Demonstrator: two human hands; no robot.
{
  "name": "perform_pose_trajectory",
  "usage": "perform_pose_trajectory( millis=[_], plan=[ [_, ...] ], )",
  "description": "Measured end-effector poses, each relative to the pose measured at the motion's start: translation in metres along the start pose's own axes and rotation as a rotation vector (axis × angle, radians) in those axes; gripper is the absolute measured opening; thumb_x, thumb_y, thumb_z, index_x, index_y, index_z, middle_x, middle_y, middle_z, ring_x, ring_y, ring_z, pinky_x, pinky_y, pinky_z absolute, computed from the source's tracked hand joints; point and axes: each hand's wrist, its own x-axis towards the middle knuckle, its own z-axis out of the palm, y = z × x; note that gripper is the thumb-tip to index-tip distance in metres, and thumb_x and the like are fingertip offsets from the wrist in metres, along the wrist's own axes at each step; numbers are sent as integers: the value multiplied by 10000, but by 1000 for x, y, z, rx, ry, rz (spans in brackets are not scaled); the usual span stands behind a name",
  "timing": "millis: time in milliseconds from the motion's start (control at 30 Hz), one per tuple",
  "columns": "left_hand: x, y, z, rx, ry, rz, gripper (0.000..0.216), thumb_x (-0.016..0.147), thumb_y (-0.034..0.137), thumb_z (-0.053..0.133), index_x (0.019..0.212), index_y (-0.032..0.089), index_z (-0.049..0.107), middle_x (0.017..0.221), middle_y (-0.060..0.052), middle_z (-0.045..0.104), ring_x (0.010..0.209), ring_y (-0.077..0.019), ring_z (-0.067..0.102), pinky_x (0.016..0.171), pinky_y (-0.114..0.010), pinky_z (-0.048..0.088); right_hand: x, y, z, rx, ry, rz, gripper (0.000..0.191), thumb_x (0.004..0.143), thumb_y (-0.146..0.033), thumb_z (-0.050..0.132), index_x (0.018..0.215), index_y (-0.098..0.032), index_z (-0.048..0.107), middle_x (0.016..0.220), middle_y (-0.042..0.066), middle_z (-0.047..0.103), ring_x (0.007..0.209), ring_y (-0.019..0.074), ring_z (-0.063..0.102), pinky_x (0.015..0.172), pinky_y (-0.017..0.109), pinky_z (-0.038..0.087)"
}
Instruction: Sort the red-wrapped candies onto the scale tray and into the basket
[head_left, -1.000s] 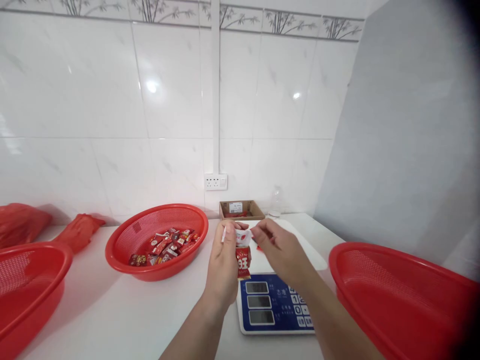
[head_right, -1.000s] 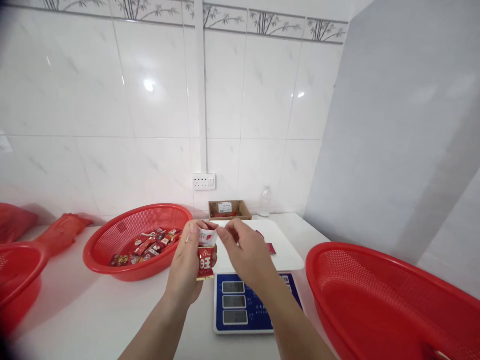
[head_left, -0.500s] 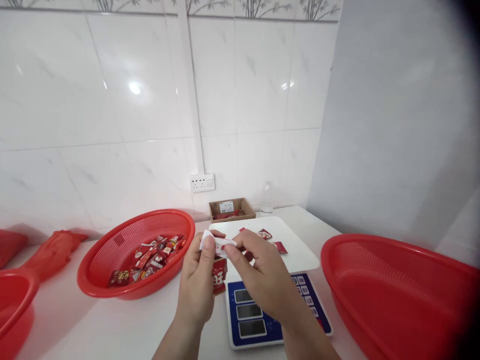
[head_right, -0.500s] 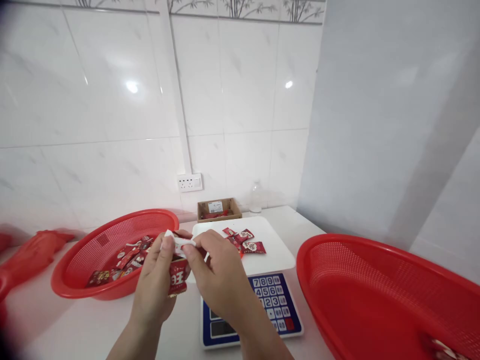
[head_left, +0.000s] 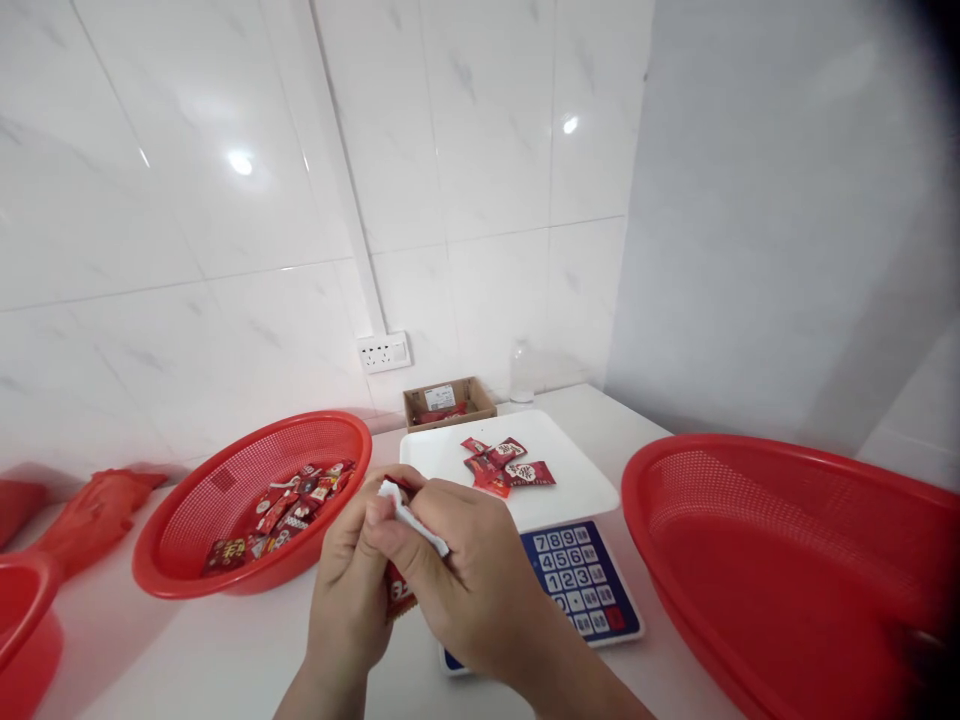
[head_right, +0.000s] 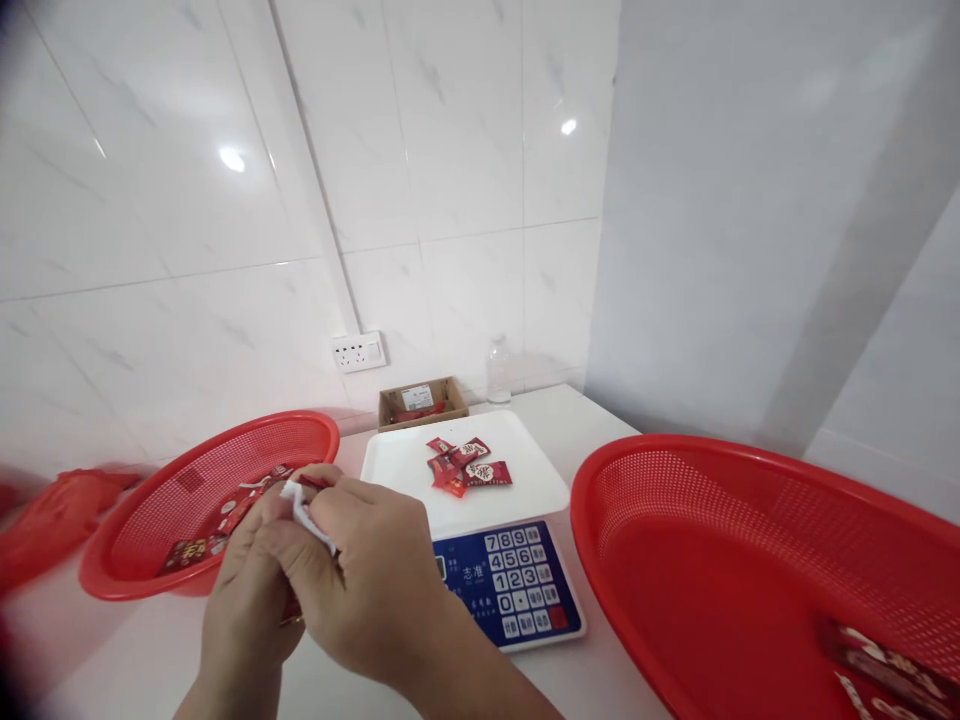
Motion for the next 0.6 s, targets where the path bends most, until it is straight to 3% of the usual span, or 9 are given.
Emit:
perform_pose_trajectory(
  millis=[200, 367, 500, 600],
  plan=[
    [2, -6, -8, -6, -130, 33, 278, 741, 436, 623, 836, 176, 644, 606, 13, 538, 478, -85, 462, 416, -179, 384, 1, -1, -3, 19, 11, -78, 343, 877, -250, 440, 581, -205, 272, 545, -51, 348, 514, 73, 362, 476, 225, 284],
    [1, -2, -6, 14, -66, 94, 232, 729, 399, 654, 763, 169, 638, 638, 14, 542, 501, -71, 468, 475, -180, 425, 1, 2, 1, 38, 46, -90, 364, 865, -239, 469, 561, -199, 275, 535, -54, 330, 512, 70, 354, 479, 218, 279],
    [-1, -2, -5, 42, -34, 120, 252, 754, 427, 619, 789, 179, 630, 629, 25, 520, 423, -40, 389, 361, -146, 321, -1, 5, 5, 41, 75, -6, 388, 813, -344, 555, 556, -197, 303, 543, -60, 336, 496, 62, 341, 459, 205, 278],
    [-2, -3, -7, 101, -60, 142, 248, 757, 400, 616, 692, 162, 601, 799, -7, 568, 405, -21, 368, 311, -156, 258, -3, 5, 5, -20, 87, 7, 377, 772, -389, 600, 574, -194, 345, 560, -57, 371, 500, 61, 356, 461, 205, 277]
  ],
)
